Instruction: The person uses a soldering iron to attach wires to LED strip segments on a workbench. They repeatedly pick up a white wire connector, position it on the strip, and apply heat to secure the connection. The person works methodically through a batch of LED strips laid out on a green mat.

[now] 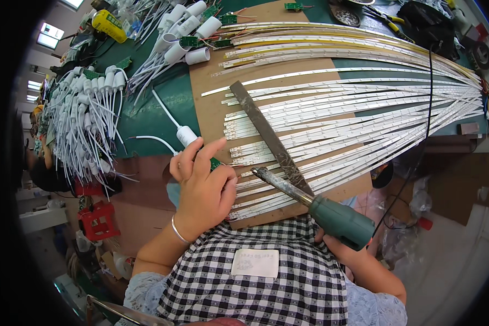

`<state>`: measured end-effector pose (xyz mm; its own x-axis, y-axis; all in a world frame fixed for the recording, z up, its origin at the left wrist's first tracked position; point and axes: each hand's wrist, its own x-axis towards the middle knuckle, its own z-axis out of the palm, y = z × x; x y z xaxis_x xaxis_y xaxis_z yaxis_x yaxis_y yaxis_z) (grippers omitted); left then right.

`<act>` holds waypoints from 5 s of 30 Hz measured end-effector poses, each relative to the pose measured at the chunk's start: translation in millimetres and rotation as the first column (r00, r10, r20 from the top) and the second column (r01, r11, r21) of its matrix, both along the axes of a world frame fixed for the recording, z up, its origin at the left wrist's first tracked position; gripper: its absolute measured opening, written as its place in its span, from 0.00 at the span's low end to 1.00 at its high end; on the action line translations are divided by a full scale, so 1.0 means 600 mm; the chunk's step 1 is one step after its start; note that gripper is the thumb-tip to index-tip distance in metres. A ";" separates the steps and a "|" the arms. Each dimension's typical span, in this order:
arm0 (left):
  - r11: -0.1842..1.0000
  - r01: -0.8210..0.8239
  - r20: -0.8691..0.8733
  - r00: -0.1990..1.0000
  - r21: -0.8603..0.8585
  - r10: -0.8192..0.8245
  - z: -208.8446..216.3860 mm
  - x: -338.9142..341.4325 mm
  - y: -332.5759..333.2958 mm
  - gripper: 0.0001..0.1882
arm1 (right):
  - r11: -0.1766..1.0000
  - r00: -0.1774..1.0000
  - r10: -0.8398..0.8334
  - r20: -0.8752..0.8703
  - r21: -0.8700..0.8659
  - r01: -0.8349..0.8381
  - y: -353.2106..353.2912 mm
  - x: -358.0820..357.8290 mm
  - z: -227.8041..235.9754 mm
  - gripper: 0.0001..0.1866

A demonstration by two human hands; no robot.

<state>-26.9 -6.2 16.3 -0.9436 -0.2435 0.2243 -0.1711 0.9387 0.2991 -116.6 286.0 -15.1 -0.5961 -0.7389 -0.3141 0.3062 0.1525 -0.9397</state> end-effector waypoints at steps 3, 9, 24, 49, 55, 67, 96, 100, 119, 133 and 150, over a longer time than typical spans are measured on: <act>0.996 -0.008 0.029 1.000 0.093 0.006 -0.001 -0.002 -0.001 0.04 | 1.000 1.000 0.010 0.016 -0.028 -0.010 -0.007 -0.006 0.008 0.27; 0.987 -0.020 0.042 0.999 0.159 0.014 -0.006 -0.007 -0.004 0.05 | 0.998 0.993 0.067 -0.097 -0.001 -0.068 0.000 -0.006 -0.015 0.19; 0.995 0.009 0.059 0.998 0.095 -0.015 0.002 -0.014 -0.012 0.05 | 0.997 0.919 0.069 -0.388 0.052 -0.053 -0.017 -0.003 -0.031 0.12; 0.996 0.015 0.059 0.998 0.088 -0.020 0.002 -0.017 -0.012 0.05 | 0.997 0.972 -0.072 -0.225 -0.008 0.072 -0.041 0.001 -0.015 0.16; 0.997 0.014 0.050 0.999 0.071 -0.017 0.000 -0.016 -0.011 0.06 | 0.992 0.811 0.126 -0.571 0.077 -0.100 -0.045 -0.017 -0.007 0.16; 0.997 0.042 0.057 0.997 0.063 -0.046 0.006 -0.021 -0.013 0.04 | 0.970 0.866 0.244 -0.436 0.129 -0.208 -0.068 -0.027 0.026 0.17; 0.998 0.059 0.091 0.994 0.009 -0.059 0.013 -0.023 -0.011 0.05 | 0.997 0.955 0.080 -0.286 0.027 -0.075 -0.011 -0.011 -0.008 0.19; 0.998 0.067 0.095 0.993 -0.004 -0.066 0.012 -0.020 -0.011 0.05 | 0.996 0.964 0.089 -0.249 0.001 -0.092 -0.004 -0.010 -0.016 0.20; 0.890 0.374 0.136 0.927 -0.262 -0.350 0.024 -0.006 -0.041 0.03 | 0.994 1.000 -0.026 0.016 -0.108 0.028 0.007 0.004 -0.039 0.22; 0.981 0.192 0.068 0.980 -0.035 -0.189 -0.009 -0.008 -0.026 0.10 | 1.000 0.986 0.011 -0.169 0.007 -0.010 -0.012 -0.009 -0.016 0.18; 0.965 0.221 -0.170 0.966 0.140 -0.197 -0.022 -0.008 -0.036 0.12 | 0.996 0.963 0.070 -0.260 -0.029 -0.080 0.002 -0.007 -0.036 0.20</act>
